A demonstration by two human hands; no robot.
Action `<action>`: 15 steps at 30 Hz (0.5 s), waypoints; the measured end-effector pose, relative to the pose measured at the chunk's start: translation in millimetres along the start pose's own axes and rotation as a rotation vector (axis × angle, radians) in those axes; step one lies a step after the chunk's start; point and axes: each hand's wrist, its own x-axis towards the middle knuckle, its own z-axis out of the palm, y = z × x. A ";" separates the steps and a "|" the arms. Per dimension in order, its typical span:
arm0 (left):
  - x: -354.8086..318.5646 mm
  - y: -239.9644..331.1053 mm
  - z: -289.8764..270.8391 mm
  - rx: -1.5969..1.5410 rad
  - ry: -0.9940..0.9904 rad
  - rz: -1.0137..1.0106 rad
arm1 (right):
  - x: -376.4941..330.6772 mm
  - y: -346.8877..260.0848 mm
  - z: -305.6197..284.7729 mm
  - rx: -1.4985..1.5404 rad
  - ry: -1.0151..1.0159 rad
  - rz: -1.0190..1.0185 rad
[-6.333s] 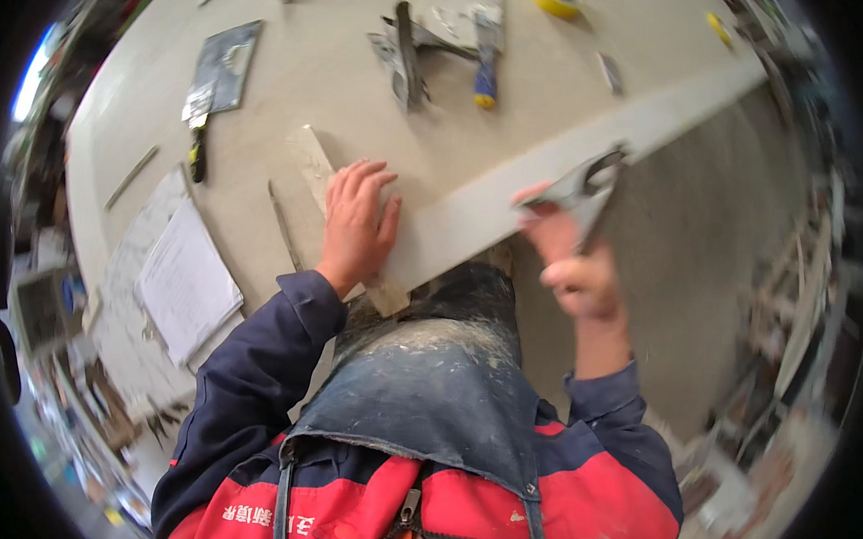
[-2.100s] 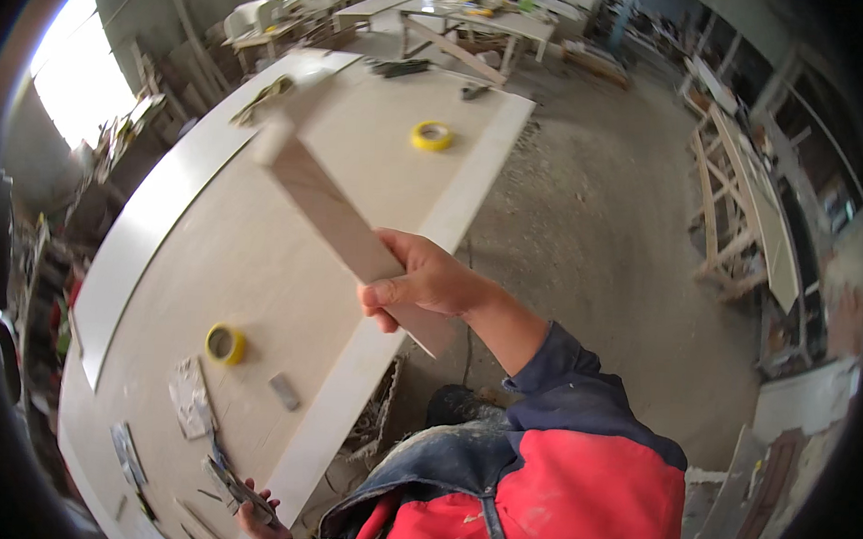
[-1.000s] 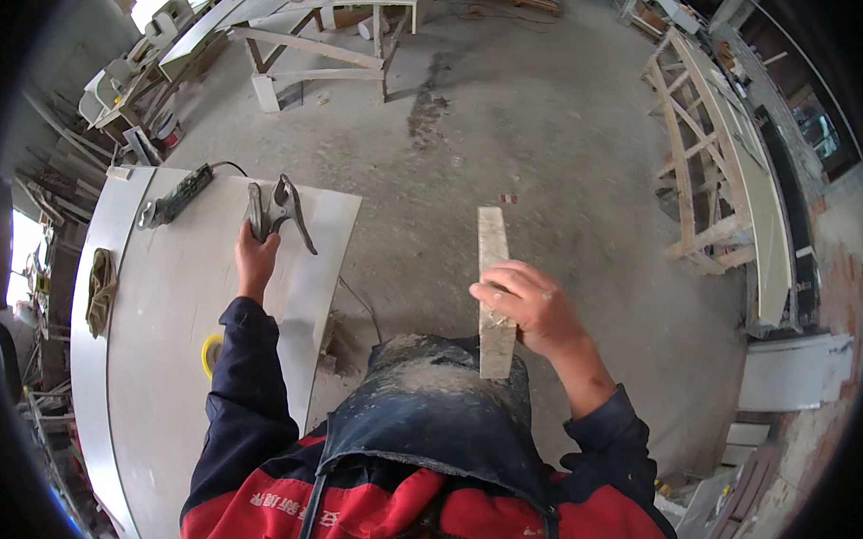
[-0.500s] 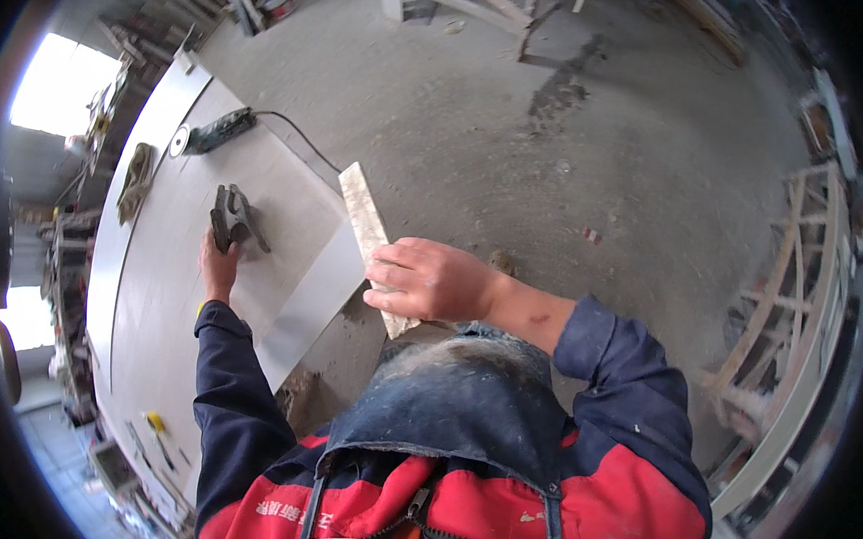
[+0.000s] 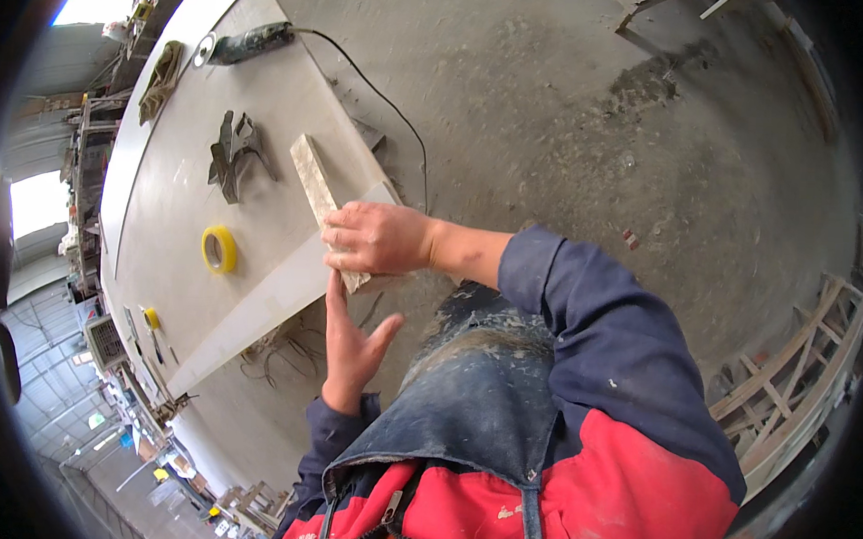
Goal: The person applies a white filler paste to the edge of a long wooden board using a putty knife, then presses a thin wooden strip into the filler along the edge. The person repeats this process on multiple sections of the board, smoothing the filler and adjusting the strip placement.
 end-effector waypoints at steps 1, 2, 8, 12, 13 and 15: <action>2.6 -3.7 10.7 0.037 0.046 0.015 | -1.0 3.7 1.3 -0.013 0.000 0.008; 8.5 -6.6 21.1 0.042 0.123 0.075 | -1.7 7.2 0.9 -0.026 -0.002 0.020; 26.9 -17.5 45.8 0.231 0.243 0.157 | -17.7 -10.8 7.0 -0.131 0.021 0.230; 24.2 -29.4 56.4 0.370 0.243 0.187 | -38.7 -32.7 2.9 -0.182 0.034 0.386; 23.3 -30.6 59.5 0.397 0.243 0.183 | -43.6 -38.6 2.4 -0.200 0.036 0.408; 23.7 -32.8 62.3 0.452 0.255 0.184 | -46.6 -47.1 1.7 -0.195 0.070 0.488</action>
